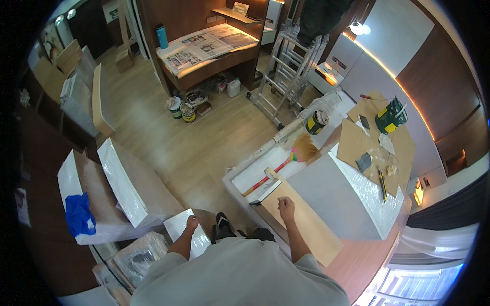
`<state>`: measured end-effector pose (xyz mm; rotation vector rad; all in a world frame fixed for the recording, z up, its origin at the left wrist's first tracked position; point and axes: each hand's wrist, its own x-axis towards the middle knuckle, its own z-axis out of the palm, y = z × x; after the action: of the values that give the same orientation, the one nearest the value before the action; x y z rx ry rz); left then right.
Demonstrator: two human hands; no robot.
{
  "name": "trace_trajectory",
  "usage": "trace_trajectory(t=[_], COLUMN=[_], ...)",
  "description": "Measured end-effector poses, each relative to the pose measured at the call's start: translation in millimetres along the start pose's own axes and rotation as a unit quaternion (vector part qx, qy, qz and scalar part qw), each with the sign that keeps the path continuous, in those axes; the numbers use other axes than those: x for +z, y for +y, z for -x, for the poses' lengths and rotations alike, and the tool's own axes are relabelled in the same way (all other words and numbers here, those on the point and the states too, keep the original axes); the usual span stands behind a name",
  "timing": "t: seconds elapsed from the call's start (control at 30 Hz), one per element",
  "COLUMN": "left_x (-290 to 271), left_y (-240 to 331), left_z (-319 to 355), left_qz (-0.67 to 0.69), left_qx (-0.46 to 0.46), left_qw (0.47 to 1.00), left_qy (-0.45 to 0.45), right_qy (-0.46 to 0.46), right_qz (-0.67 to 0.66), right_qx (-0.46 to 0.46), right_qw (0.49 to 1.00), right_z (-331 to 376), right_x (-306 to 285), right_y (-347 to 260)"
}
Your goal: The person assembles a white cabinet by inserting a wooden drawer panel into the frame. They use a sanding block to smooth the panel edges and apply masking tape to secure the panel in place.
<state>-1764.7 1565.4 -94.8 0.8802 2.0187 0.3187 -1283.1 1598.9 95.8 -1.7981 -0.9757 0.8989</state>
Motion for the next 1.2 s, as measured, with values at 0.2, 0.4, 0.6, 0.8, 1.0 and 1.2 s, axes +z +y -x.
trace_trajectory(t=[0.2, 0.4, 0.6, 0.8, 1.0, 1.2], left_x=[-25, -30, -34, -49, -65, -87], left_y=[-46, -101, -86, -31, 18, 34], left_z=[-30, 42, 77, 33, -7, -49], left_qz=[0.085, 0.174, 0.108, 0.091, 0.123, 0.094], left_qx=[-0.001, -0.210, -0.142, -0.070, -0.064, -0.071], left_qw=[0.996, 0.961, 0.980, 0.990, 0.989, 0.990], left_qy=[0.030, -0.051, -0.086, -0.085, -0.057, -0.079], right_qy=[0.052, 0.109, 0.129, 0.157, 0.182, 0.190], right_qz=[0.035, -0.035, -0.089, -0.067, -0.070, -0.044], right_qx=[0.024, 0.024, 0.024, 0.059, 0.020, 0.046], right_qw=[0.998, 0.993, 0.987, 0.984, 0.980, 0.980], right_z=[-72, -142, -179, -209, -245, -251], right_x=[-30, -25, 21, 43, 31, 23], right_y=[5, -7, -25, -20, -15, -9])
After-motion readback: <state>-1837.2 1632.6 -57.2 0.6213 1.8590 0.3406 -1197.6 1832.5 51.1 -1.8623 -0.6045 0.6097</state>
